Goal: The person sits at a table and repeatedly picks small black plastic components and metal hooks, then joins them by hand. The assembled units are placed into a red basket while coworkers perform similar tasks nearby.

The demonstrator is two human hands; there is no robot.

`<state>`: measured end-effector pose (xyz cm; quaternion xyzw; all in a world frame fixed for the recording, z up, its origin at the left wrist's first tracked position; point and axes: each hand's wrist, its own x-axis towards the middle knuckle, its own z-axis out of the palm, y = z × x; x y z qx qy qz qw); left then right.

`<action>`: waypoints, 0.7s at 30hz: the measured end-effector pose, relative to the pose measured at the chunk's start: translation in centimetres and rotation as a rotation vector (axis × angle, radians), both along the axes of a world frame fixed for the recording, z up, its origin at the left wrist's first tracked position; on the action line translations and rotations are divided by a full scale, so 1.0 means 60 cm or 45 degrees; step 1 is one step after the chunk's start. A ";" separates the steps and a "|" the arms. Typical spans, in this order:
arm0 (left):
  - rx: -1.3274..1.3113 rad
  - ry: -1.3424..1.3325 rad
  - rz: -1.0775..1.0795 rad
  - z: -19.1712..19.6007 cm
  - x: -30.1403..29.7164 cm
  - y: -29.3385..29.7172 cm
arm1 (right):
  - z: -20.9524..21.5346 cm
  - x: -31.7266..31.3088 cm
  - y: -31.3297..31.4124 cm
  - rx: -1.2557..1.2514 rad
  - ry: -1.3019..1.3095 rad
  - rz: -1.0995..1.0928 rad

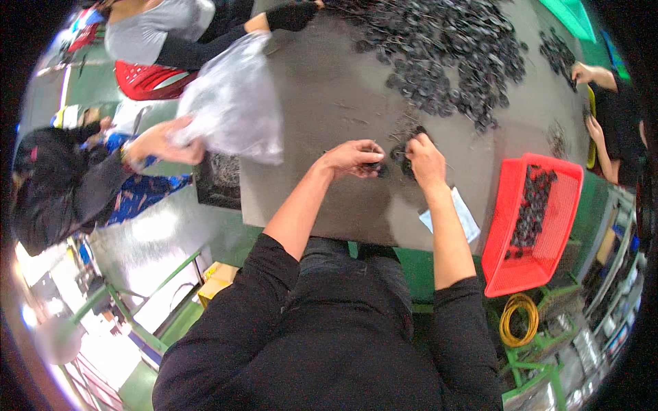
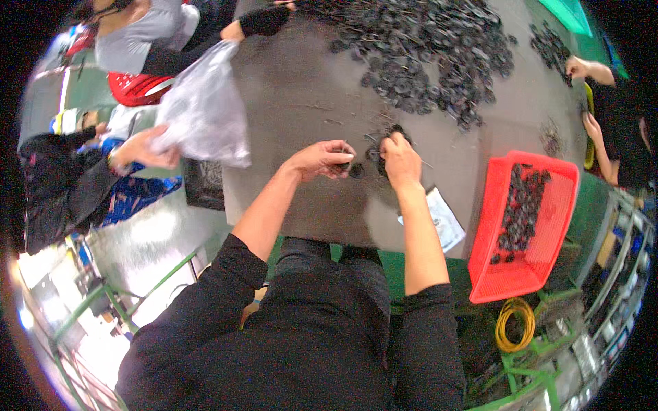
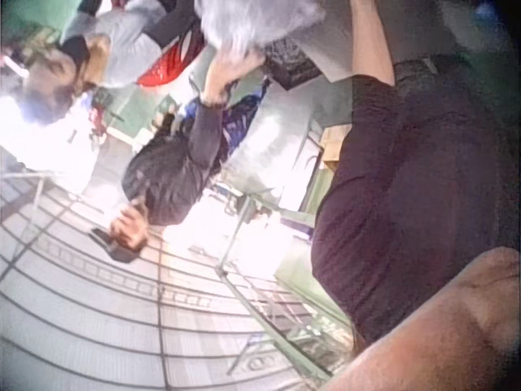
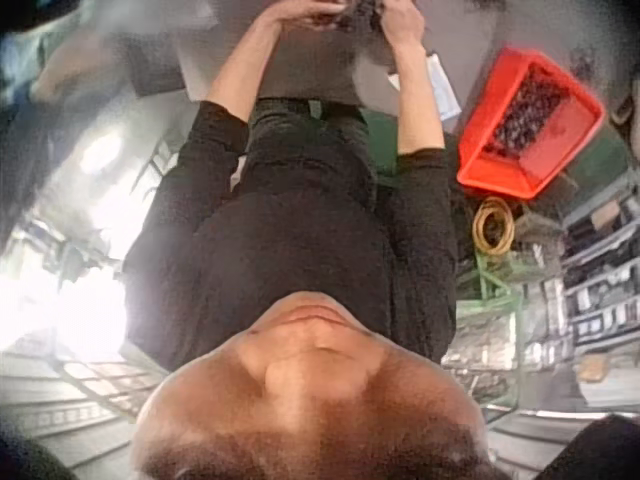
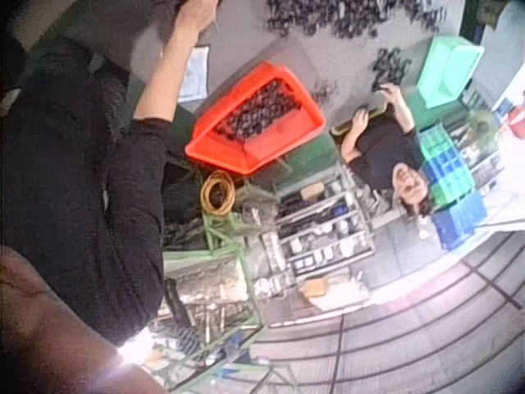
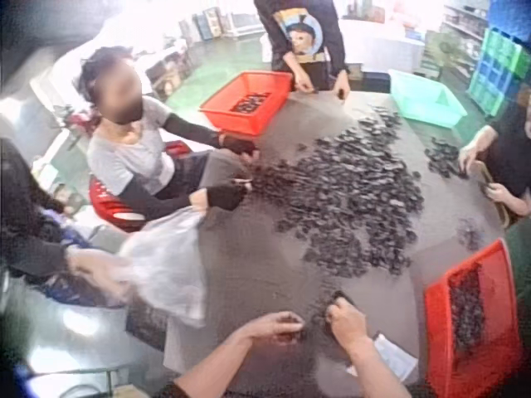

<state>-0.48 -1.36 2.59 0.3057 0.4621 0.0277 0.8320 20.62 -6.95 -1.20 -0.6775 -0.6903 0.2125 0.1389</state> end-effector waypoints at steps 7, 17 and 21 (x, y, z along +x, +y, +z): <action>0.210 0.157 0.051 -0.043 -0.031 -0.034 | 0.030 -0.010 -0.003 -0.425 1.429 -0.646; 0.179 0.288 0.291 0.004 -0.014 -0.029 | 0.042 -0.065 -0.001 -0.303 0.969 -0.191; 0.007 0.114 0.477 -0.010 -0.016 -0.028 | 0.028 -0.113 0.001 -0.569 1.521 -0.420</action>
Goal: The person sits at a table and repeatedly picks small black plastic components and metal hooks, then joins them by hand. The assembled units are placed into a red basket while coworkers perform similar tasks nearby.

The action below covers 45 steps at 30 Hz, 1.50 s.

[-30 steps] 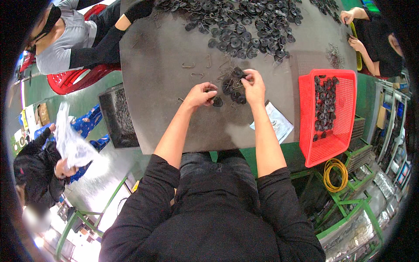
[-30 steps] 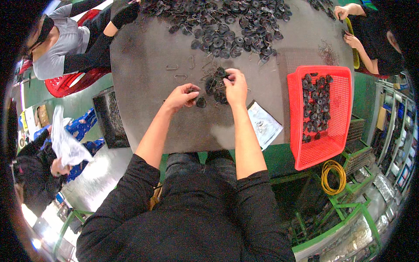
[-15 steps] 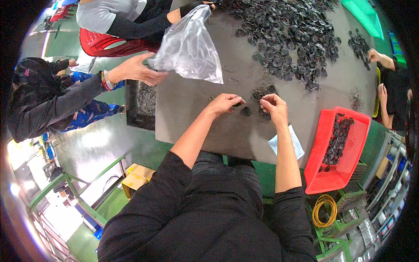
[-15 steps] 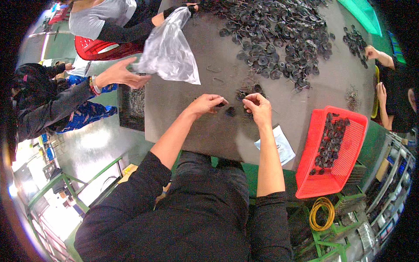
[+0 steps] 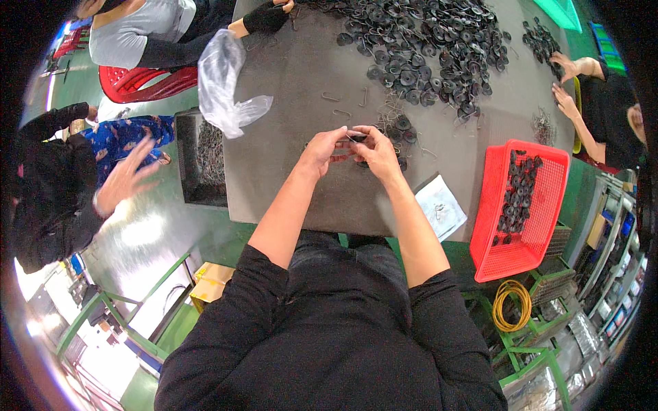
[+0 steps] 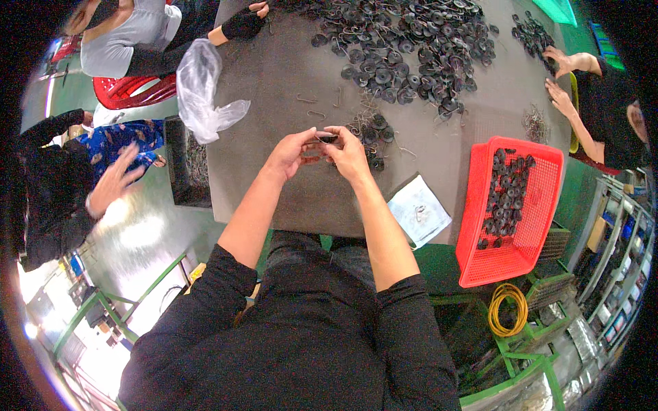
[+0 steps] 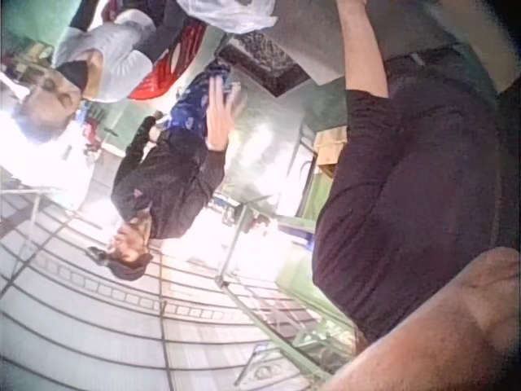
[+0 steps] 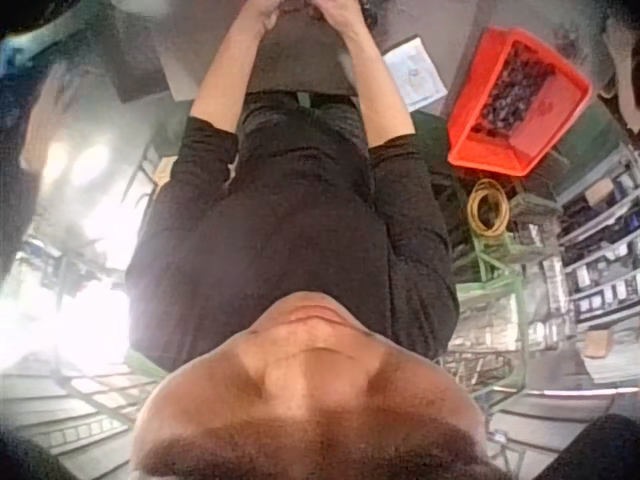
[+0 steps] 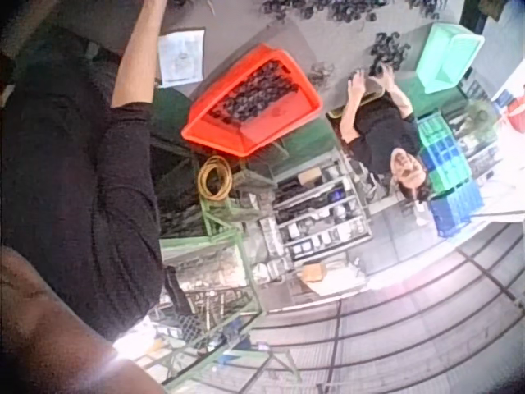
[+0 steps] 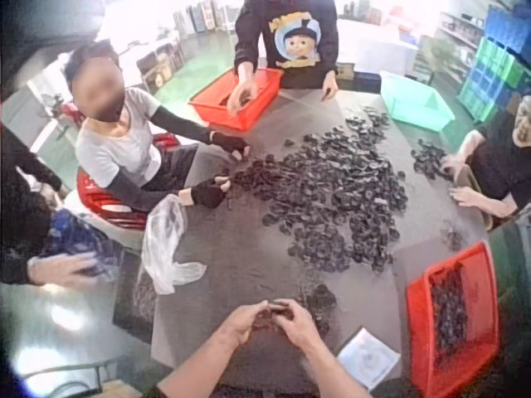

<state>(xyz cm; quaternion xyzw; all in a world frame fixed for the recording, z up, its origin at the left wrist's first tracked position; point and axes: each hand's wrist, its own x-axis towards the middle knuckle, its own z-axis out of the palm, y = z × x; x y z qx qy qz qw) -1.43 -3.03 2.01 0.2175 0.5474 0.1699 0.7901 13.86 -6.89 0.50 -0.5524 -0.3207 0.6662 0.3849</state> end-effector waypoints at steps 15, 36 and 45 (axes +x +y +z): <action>0.708 0.862 -1.215 0.044 -0.041 0.010 | 0.045 0.039 -0.013 -0.053 -0.034 -0.116; 1.260 2.035 0.013 -0.041 -0.368 0.028 | 0.023 0.163 0.003 -0.247 0.117 -0.629; 0.999 1.546 0.409 -0.049 -0.540 0.078 | 0.023 0.169 -0.030 -0.256 -0.063 -0.644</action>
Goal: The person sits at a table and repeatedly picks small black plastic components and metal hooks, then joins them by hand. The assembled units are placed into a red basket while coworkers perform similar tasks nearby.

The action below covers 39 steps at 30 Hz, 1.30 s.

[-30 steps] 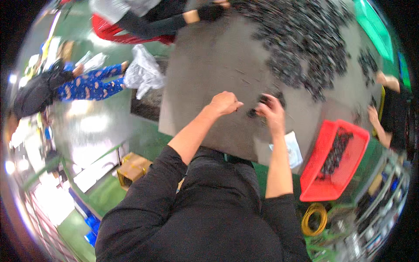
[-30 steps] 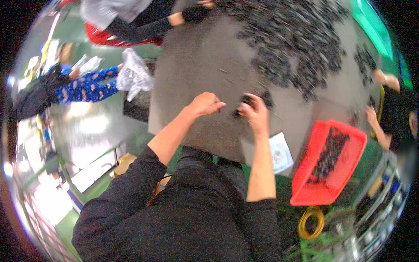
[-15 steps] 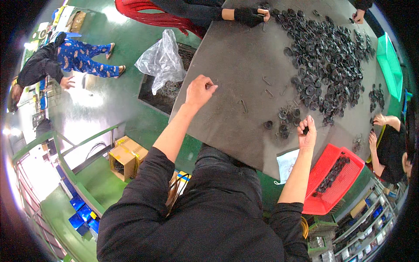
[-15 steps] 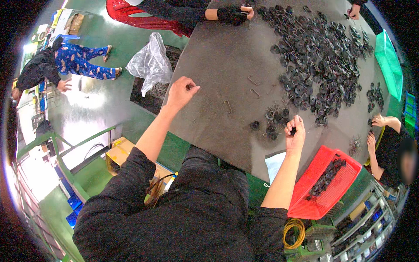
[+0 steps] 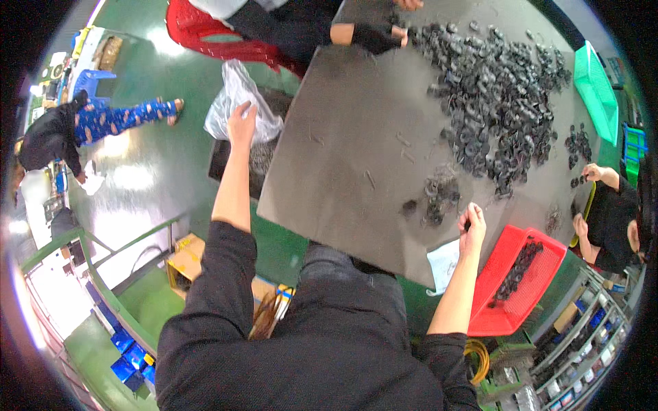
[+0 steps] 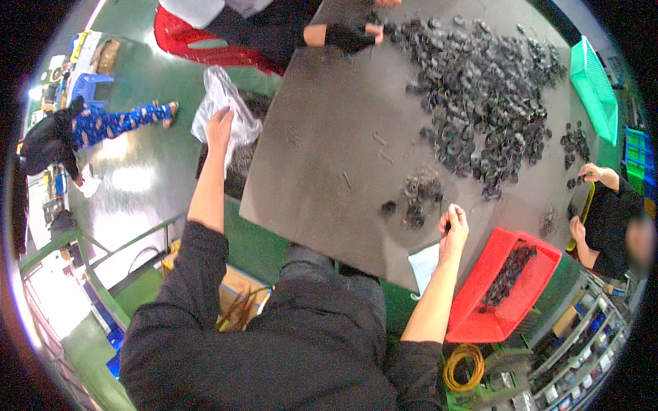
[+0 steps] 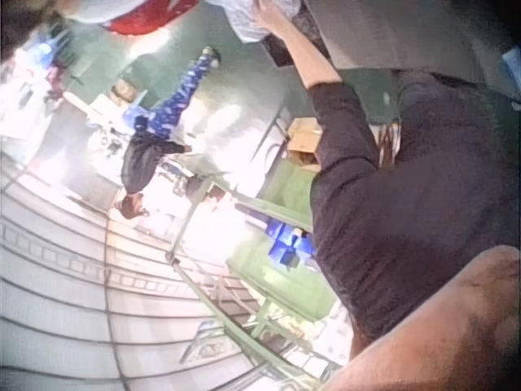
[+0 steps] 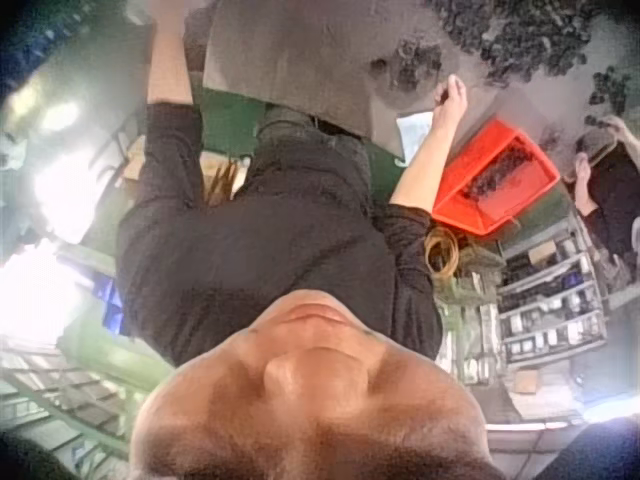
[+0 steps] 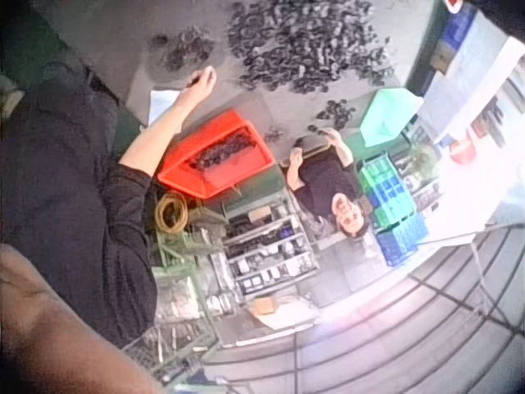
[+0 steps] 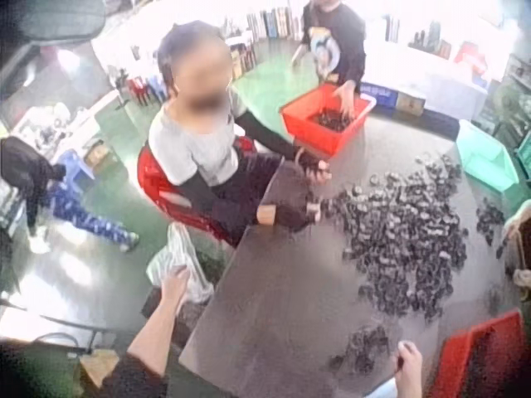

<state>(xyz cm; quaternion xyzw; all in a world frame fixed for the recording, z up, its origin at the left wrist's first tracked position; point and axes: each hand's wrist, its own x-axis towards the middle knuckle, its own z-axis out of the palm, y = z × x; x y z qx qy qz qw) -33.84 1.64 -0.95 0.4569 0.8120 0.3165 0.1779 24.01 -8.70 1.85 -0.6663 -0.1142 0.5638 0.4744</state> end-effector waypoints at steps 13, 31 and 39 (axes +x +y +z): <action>0.467 0.304 0.253 0.308 -0.093 0.066 | 0.041 -0.014 0.020 0.209 -0.137 0.064; 0.273 0.466 0.214 0.475 -0.311 0.198 | 0.059 -0.063 -0.177 0.092 -0.256 -0.225; 0.569 0.800 -0.057 0.346 -0.230 0.191 | 0.056 -0.074 -0.161 0.036 -0.427 -0.144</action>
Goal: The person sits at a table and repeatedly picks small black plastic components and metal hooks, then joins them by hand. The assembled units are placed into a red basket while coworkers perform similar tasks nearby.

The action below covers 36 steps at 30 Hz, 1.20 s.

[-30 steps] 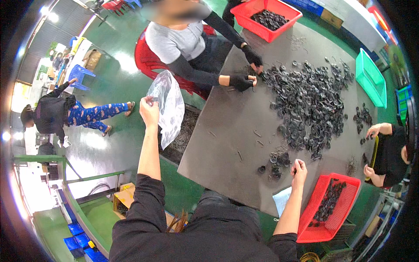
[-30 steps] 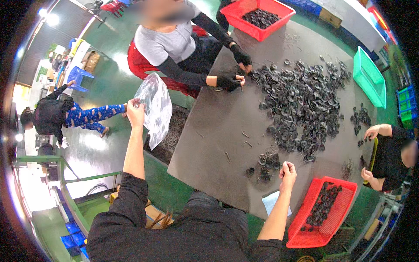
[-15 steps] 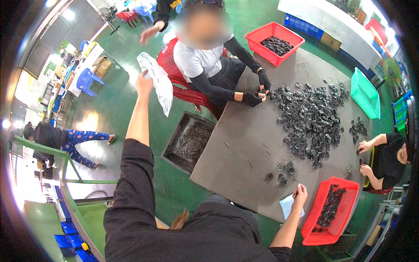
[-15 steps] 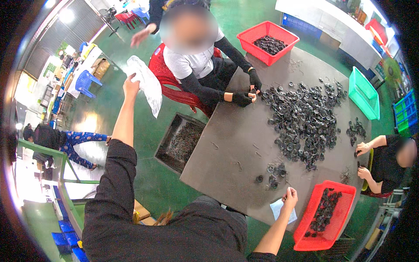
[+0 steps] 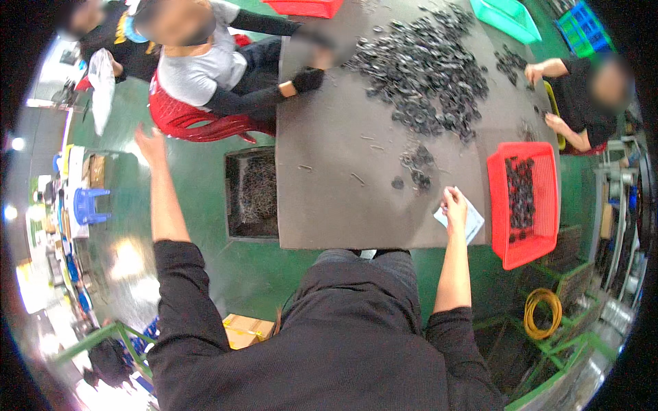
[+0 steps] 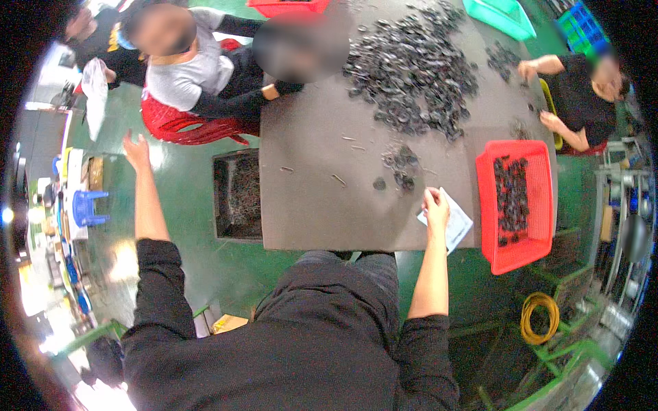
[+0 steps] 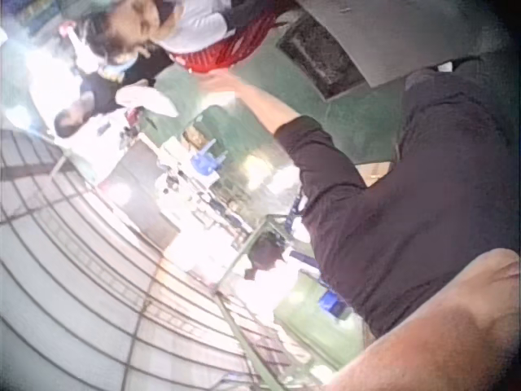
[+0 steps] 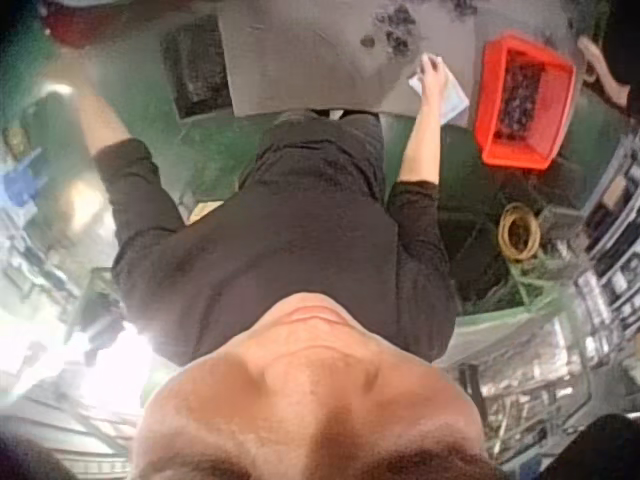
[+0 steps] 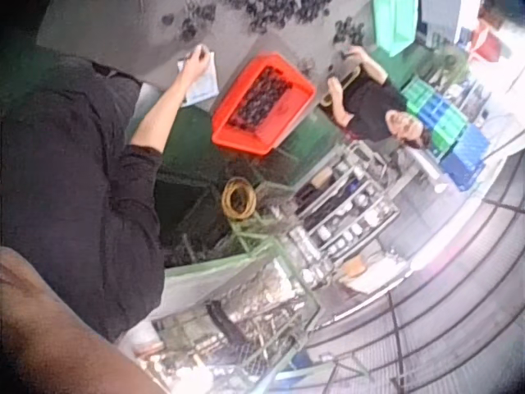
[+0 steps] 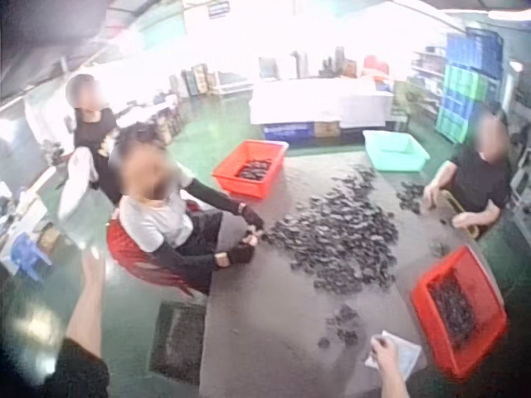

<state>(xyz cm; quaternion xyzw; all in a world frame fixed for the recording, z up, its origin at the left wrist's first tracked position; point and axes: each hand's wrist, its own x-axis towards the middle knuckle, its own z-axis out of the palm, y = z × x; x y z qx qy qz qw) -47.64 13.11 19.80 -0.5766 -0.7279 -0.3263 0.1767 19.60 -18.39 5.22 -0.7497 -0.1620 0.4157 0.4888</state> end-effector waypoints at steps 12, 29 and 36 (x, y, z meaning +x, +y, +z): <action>-0.989 -0.294 -0.214 -0.453 0.523 -0.265 | -0.075 0.035 0.191 -0.231 -0.842 0.726; -0.995 -1.270 -0.707 -0.292 0.887 -0.247 | -0.043 0.165 0.222 0.048 0.974 0.389; -1.277 -1.095 -0.848 -0.294 0.834 -0.230 | -0.087 0.104 0.221 -0.413 -0.715 0.834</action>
